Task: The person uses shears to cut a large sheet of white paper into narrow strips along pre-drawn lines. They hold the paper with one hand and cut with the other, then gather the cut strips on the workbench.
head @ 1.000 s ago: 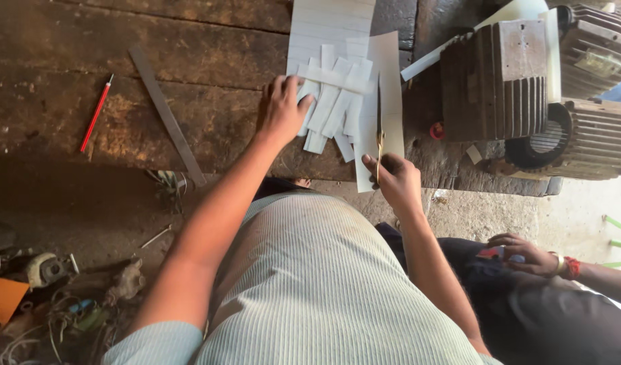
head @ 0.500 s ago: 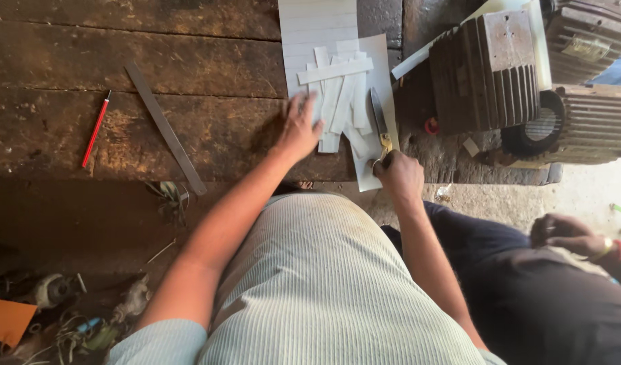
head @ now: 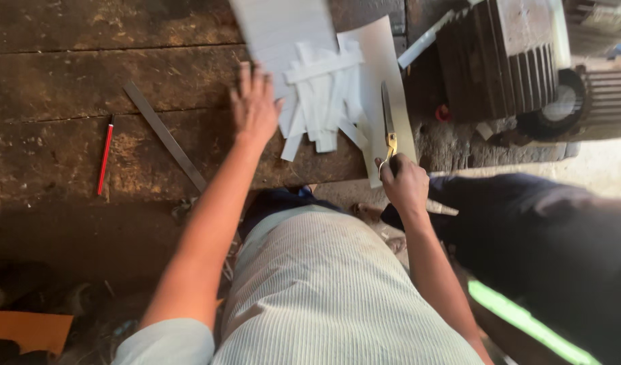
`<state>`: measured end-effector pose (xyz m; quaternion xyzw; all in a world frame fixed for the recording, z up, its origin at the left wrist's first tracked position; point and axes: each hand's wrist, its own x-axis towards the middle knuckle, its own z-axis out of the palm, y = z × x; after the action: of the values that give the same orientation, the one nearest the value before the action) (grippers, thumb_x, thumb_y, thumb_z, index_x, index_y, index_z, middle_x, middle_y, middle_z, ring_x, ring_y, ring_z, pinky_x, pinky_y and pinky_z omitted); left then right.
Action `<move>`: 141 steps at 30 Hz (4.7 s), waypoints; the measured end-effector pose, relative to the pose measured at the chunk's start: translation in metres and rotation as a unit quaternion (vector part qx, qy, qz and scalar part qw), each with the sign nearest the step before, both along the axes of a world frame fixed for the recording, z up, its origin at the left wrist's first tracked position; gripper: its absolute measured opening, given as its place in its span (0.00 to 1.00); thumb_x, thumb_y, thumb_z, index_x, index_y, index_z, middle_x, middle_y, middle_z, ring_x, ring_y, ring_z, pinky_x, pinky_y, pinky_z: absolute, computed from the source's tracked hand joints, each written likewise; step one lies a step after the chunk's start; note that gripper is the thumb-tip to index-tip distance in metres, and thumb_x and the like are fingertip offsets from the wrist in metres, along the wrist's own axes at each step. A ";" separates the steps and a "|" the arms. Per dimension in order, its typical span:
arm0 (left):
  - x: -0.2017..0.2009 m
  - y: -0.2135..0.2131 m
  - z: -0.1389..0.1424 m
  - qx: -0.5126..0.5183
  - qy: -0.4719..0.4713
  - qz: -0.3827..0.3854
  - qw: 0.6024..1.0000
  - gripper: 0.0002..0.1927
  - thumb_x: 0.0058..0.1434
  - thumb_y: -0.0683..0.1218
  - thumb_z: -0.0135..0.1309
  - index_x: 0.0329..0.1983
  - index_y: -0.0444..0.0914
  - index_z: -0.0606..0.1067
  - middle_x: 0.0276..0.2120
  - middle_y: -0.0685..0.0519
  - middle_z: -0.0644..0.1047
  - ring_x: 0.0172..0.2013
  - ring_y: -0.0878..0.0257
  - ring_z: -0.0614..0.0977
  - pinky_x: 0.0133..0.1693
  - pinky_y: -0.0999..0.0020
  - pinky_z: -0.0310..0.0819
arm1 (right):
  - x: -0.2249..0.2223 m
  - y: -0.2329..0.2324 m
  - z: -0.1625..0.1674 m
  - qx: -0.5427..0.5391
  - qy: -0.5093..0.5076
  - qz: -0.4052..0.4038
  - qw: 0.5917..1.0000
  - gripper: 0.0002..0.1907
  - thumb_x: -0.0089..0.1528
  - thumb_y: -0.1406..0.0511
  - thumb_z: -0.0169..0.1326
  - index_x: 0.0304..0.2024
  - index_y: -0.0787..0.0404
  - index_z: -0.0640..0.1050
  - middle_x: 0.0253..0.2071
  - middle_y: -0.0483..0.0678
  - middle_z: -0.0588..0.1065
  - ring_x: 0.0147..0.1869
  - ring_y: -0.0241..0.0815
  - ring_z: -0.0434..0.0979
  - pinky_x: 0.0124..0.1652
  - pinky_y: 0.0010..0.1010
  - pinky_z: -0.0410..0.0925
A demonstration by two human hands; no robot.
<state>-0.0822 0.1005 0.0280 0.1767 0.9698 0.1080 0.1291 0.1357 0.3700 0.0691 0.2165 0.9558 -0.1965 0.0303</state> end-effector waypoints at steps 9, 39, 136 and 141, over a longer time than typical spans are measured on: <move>0.011 -0.028 -0.003 -0.012 -0.026 -0.072 0.997 0.39 0.70 0.62 0.50 0.77 0.42 0.55 0.78 0.40 0.46 0.75 0.44 0.47 0.73 0.42 0.45 | 0.010 -0.038 0.007 -0.034 0.049 0.001 0.998 0.15 0.63 0.58 0.60 0.35 0.65 0.78 0.32 0.59 0.78 0.37 0.63 0.77 0.38 0.49 0.69; 0.008 -0.172 0.071 0.555 0.012 0.321 0.767 0.17 0.74 0.47 0.50 0.60 0.34 0.69 0.51 0.48 0.78 0.39 0.61 0.86 0.35 0.66 0.83 | -0.069 -0.100 0.008 -0.231 -0.067 -0.092 0.966 0.16 0.66 0.57 0.58 0.35 0.63 0.82 0.24 0.47 0.79 0.23 0.36 0.73 0.27 0.32 0.66; 0.052 -0.023 0.172 0.704 -0.127 -0.023 0.699 0.26 0.71 0.49 0.61 0.68 0.35 0.72 0.49 0.50 0.82 0.48 0.66 0.83 0.53 0.71 0.82 | -0.026 -0.163 0.141 -0.561 0.207 -0.028 0.801 0.20 0.65 0.55 0.63 0.44 0.67 0.76 0.31 0.41 0.73 0.31 0.27 0.70 0.31 0.18 0.65; 0.055 -0.025 0.178 0.703 -0.161 -0.016 0.692 0.26 0.71 0.48 0.61 0.69 0.35 0.71 0.51 0.50 0.81 0.50 0.66 0.82 0.53 0.71 0.80 | -0.029 -0.165 0.141 -0.541 0.229 -0.006 0.809 0.22 0.66 0.54 0.64 0.46 0.67 0.77 0.33 0.41 0.73 0.34 0.27 0.70 0.34 0.18 0.65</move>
<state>-0.0275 0.0756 0.2064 0.2110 0.5718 0.7832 0.1229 0.1065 0.2045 0.2103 0.1194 0.6728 -0.7259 -0.0785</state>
